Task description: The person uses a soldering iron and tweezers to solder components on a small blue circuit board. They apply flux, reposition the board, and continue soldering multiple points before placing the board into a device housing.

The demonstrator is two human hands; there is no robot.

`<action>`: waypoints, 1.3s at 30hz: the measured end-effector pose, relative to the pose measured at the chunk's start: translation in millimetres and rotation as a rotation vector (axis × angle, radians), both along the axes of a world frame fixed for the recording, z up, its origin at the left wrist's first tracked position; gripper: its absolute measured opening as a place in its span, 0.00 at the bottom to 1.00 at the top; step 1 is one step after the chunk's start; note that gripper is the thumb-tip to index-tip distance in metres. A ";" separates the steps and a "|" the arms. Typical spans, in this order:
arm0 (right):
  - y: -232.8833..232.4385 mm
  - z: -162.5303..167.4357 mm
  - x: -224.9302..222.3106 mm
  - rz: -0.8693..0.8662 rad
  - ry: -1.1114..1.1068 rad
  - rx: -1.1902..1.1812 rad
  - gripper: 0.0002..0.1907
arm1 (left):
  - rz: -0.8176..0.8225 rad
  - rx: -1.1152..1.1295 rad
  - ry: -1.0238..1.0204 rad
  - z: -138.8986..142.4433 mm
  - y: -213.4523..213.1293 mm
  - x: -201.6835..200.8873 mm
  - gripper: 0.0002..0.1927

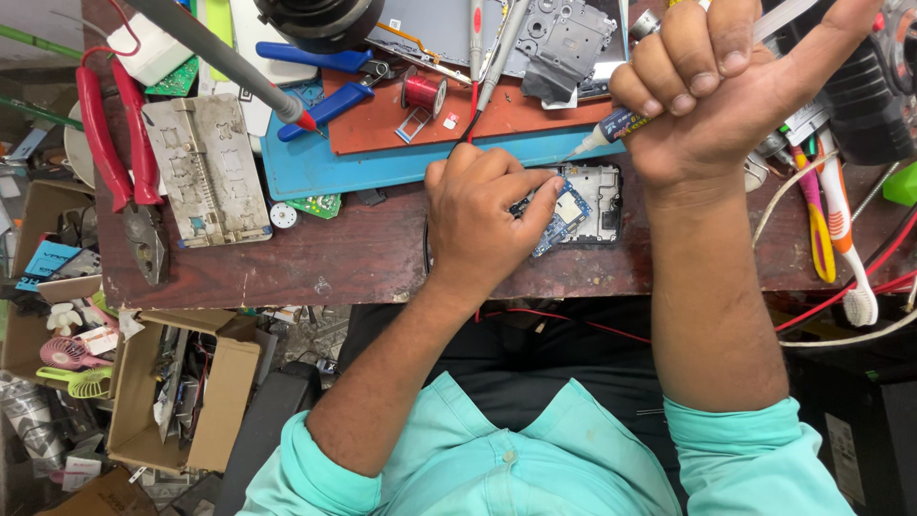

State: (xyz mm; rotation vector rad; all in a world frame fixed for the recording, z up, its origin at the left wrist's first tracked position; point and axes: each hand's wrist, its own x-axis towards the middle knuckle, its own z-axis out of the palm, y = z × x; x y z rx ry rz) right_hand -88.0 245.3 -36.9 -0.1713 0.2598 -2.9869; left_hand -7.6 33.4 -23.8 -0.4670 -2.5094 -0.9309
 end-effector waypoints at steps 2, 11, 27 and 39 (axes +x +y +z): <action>-0.5 0.3 1.0 0.007 0.006 0.002 0.46 | 0.002 -0.005 -0.007 -0.3 0.0 0.1 0.04; -5.4 6.8 4.1 0.036 -0.043 -0.028 0.46 | 0.006 -0.037 -0.050 2.2 2.4 -1.4 0.06; -11.8 8.7 4.2 -0.004 -0.054 -0.018 0.47 | -0.003 -0.047 -0.084 5.5 3.0 -1.5 0.07; -8.5 0.9 4.1 -0.003 -0.030 -0.014 0.47 | -0.006 -0.046 -0.076 6.1 2.5 -0.4 0.07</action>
